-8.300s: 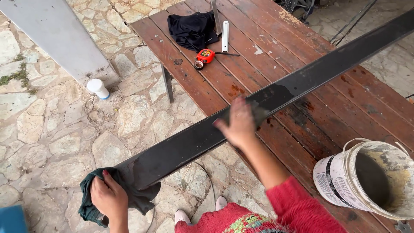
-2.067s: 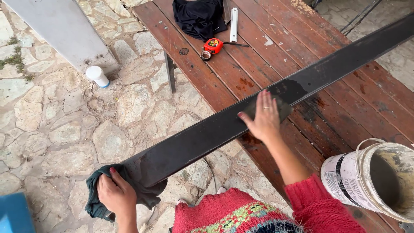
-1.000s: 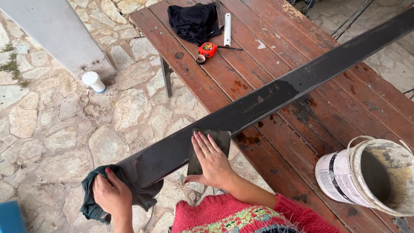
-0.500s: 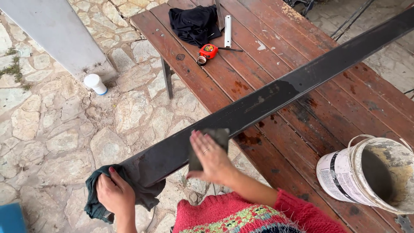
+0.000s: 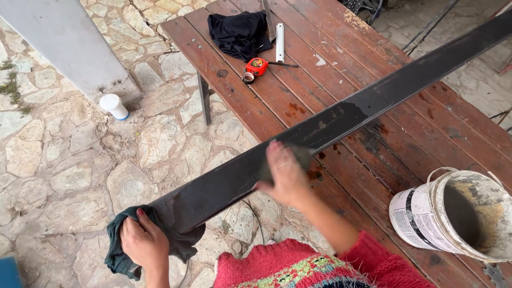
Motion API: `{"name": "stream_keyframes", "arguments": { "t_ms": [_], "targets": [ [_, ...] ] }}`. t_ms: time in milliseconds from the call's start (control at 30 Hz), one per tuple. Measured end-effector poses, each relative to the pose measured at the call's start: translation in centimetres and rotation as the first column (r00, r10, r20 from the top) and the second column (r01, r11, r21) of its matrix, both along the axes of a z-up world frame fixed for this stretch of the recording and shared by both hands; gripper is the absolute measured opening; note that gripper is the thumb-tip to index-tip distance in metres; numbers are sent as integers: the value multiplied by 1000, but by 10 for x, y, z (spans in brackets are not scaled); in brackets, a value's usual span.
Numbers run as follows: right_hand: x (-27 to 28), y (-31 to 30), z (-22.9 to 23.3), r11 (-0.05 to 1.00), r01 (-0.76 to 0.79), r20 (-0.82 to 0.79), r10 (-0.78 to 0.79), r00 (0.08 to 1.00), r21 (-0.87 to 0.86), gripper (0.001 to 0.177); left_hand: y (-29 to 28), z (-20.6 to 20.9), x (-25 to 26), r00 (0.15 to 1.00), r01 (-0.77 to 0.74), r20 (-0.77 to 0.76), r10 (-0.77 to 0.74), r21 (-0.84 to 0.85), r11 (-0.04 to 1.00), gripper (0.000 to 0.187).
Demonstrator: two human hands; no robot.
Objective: Sanding a long metal beam using wet sandpaper and water from a bucket.
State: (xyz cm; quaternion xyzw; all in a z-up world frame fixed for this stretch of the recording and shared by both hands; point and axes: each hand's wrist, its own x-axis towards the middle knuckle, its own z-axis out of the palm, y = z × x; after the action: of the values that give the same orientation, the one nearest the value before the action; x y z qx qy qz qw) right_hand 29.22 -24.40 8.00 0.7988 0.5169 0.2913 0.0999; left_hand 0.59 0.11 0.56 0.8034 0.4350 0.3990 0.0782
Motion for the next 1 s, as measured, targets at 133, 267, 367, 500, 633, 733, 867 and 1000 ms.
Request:
{"name": "stream_keyframes", "arguments": {
  "t_ms": [133, 267, 367, 500, 633, 733, 867, 1000],
  "targets": [
    [90, -35, 29, 835, 479, -478, -548, 687, -270, 106, -2, 0, -3, 1000, -7, -7, 7, 26, 1000, 41],
    [-9, 34, 41, 854, 243, -307, -410, 859, -460, 116, 1, -3, -1, 1000, -8, -25, 8, 22, 1000, 43],
    [-68, 42, 32, 957, -125, -732, -113, 672, -262, 120, 0, 1, 0, 1000, -5, -3, 5, 43, 999, 41],
    [56, 1, 41, 940, 198, -532, -323, 783, -279, 108, -1, 3, 0, 1000, -14, -13, 14, 9, 1000, 43],
    [41, 13, 42, 860, 382, -463, -506, 728, -339, 116, -3, 5, -1, 1000, 2, 12, -3, 21, 1000, 39],
    [-49, 40, 16, 964, 45, -445, -162, 881, -261, 120, -2, 5, 2, 1000, 3, 15, -3, 27, 1000, 39],
    [-7, 32, 37, 959, 72, -492, -205, 846, -276, 110, -1, 5, 1, 1000, 13, 24, -14, 34, 999, 39],
    [81, -15, 29, 820, 476, -593, -563, 575, -318, 104, -4, 5, -3, 1000, -2, 17, 1, 27, 1000, 40]
  ]
}}
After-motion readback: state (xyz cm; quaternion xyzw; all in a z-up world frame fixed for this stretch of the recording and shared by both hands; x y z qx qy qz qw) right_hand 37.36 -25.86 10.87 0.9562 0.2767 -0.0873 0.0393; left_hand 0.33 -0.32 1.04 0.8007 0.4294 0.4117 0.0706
